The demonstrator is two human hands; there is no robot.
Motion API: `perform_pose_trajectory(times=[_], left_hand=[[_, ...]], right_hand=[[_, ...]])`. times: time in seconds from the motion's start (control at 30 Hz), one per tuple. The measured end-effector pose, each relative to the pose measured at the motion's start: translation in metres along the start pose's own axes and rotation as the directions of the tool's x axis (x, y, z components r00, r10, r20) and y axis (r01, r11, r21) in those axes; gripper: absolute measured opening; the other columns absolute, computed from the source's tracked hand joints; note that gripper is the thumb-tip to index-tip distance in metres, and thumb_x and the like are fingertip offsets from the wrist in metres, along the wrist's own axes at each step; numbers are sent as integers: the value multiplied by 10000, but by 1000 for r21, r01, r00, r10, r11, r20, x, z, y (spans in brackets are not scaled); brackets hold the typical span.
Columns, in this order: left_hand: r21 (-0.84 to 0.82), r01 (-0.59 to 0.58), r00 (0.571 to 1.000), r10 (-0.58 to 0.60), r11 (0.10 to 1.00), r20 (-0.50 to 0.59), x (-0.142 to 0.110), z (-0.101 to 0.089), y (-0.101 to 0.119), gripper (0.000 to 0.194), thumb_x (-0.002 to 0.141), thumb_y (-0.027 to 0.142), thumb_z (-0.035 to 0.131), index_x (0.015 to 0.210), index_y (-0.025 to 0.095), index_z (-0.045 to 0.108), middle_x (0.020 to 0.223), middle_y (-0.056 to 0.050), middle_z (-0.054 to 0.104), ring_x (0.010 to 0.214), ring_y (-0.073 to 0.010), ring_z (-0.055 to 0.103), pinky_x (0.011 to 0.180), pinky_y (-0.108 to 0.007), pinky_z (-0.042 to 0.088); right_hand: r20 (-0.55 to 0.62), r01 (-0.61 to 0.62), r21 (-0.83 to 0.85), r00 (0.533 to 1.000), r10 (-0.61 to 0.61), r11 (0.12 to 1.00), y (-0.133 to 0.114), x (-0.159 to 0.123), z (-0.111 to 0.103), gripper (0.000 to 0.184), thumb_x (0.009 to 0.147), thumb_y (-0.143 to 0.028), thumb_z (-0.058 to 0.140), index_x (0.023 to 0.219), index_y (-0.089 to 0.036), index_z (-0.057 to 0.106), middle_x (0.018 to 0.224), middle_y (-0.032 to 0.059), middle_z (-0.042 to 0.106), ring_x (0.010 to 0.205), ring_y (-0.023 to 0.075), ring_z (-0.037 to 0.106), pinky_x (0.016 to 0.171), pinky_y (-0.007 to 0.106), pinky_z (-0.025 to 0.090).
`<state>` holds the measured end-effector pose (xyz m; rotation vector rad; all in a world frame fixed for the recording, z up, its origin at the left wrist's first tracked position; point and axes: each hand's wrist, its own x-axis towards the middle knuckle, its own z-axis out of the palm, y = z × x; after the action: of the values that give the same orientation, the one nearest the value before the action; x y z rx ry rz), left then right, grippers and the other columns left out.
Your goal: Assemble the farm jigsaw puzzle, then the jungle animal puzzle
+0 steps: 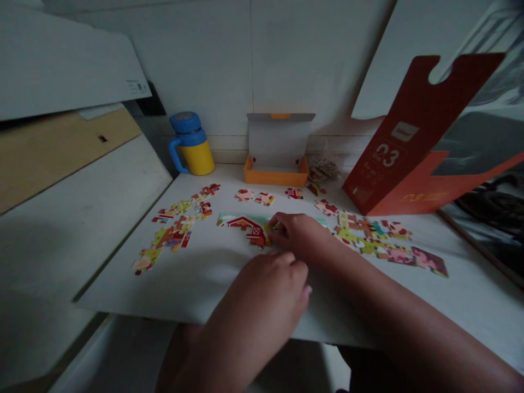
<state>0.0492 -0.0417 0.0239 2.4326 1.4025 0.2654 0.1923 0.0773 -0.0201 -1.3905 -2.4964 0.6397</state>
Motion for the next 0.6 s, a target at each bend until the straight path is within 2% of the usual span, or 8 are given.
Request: perform_pose_trajectory(times=[0.1,0.2,0.33,0.6], left_hand=[[82,181,980,-174,980,-93,-2,-5,-31,145,1011,213,633,1123,166,713,1207,-126,735,1145,-305,703,1021,-499,583],[150,289,953,-269,946,-138,-2,-4,-55,284,1006,200,637,1269,106,686,1357,-199,692,1296,-348,650,1121,-526,541],[152,302,951,-286,941,-121,0,2,-71,361,991,180,653,1339,83,673,1452,-220,657,1372,-350,622,1176,-505,516],[142,280,956,-262,949,-135,5,9,-78,321,987,169,642,1299,128,703,1433,-189,677,1370,-332,630,1190,-490,509]], right_hand=[[17,81,-51,997,-81,995,3,-2,-3,359,934,-410,739,1230,-208,733,1033,77,789,809,189,672,674,268,412],[35,115,-117,993,-111,987,4,-3,-3,492,888,-522,786,1257,-202,723,1130,105,771,900,221,681,719,283,422],[49,106,-163,994,-99,981,4,-3,-3,447,914,-531,758,1221,-209,723,1125,101,759,917,222,683,728,285,417],[56,105,-225,994,-95,969,4,-4,-6,373,952,-501,723,1209,-231,739,1102,83,764,902,219,690,707,293,403]])
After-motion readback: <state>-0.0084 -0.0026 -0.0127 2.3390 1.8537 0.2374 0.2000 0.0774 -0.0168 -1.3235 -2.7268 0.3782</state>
